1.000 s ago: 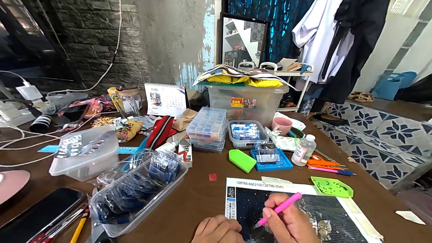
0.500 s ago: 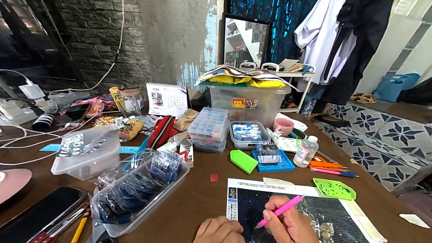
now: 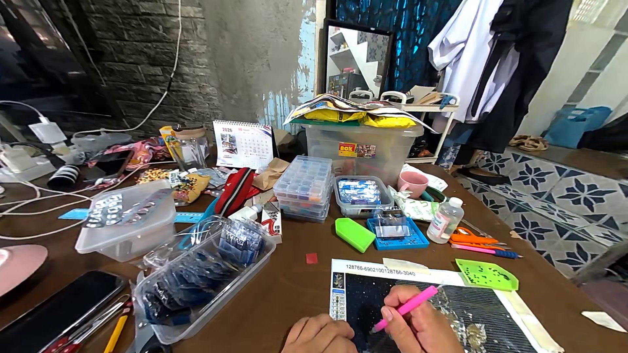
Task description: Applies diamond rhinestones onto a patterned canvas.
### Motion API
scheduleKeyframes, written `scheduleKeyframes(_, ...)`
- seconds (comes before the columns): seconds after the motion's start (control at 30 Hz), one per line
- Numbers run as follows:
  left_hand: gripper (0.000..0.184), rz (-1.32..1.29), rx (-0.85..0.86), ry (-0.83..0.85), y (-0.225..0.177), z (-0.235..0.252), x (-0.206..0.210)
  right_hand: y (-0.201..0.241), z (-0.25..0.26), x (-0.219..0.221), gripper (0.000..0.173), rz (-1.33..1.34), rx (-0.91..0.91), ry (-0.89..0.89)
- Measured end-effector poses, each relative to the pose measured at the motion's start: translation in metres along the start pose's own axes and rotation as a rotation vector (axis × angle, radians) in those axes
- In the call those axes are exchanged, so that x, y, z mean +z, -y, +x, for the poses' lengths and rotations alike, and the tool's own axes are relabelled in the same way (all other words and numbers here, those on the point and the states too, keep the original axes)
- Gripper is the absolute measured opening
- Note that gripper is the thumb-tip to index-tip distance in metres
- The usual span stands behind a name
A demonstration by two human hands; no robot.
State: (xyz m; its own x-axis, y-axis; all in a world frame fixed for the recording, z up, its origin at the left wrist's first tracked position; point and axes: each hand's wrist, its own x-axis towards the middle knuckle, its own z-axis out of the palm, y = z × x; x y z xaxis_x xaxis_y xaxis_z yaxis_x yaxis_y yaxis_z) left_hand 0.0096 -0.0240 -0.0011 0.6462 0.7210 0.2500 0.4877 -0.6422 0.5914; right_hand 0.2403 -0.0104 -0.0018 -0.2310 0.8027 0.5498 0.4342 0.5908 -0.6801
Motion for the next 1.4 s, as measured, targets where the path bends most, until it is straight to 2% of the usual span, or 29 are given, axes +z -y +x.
scheduleKeyframes(0.63, 0.048, 0.0, -0.009, 0.002, -0.001, 0.0, 0.0, -0.001, 0.001, 0.0, 0.017, -0.049, -0.041, 0.034)
scheduleKeyframes(0.87, 0.048, 0.004, -0.008, 0.001, -0.001, 0.0, 0.0, 0.008, 0.012, -0.003, 0.013, -0.251, -0.205, 0.155)
scheduleKeyframes(1.0, 0.049, -0.001, -0.014, 0.004, -0.002, 0.0, -0.001, 0.007, 0.012, -0.003, 0.013, -0.28, -0.275, 0.181)
scheduleKeyframes(1.07, 0.048, -0.005, -0.009, 0.005, -0.001, 0.0, -0.001, 0.003, 0.009, -0.004, 0.016, -0.222, -0.245, 0.136)
scheduleKeyframes(1.17, 0.048, -0.021, -0.019, 0.0, -0.001, 0.0, -0.001, -0.001, 0.004, -0.008, 0.021, -0.014, -0.064, 0.005)
scheduleKeyframes(1.27, 0.047, -0.015, -0.025, 0.01, -0.002, 0.0, -0.002, -0.001, 0.002, -0.015, 0.01, 0.207, 0.114, -0.056)
scheduleKeyframes(1.33, 0.047, -0.012, -0.018, 0.014, -0.002, 0.0, -0.002, -0.003, -0.001, -0.017, 0.008, 0.297, 0.084, -0.032)
scheduleKeyframes(1.4, 0.046, -0.012, -0.012, 0.015, -0.002, 0.0, -0.002, -0.007, -0.004, -0.016, 0.009, 0.315, -0.03, 0.031)
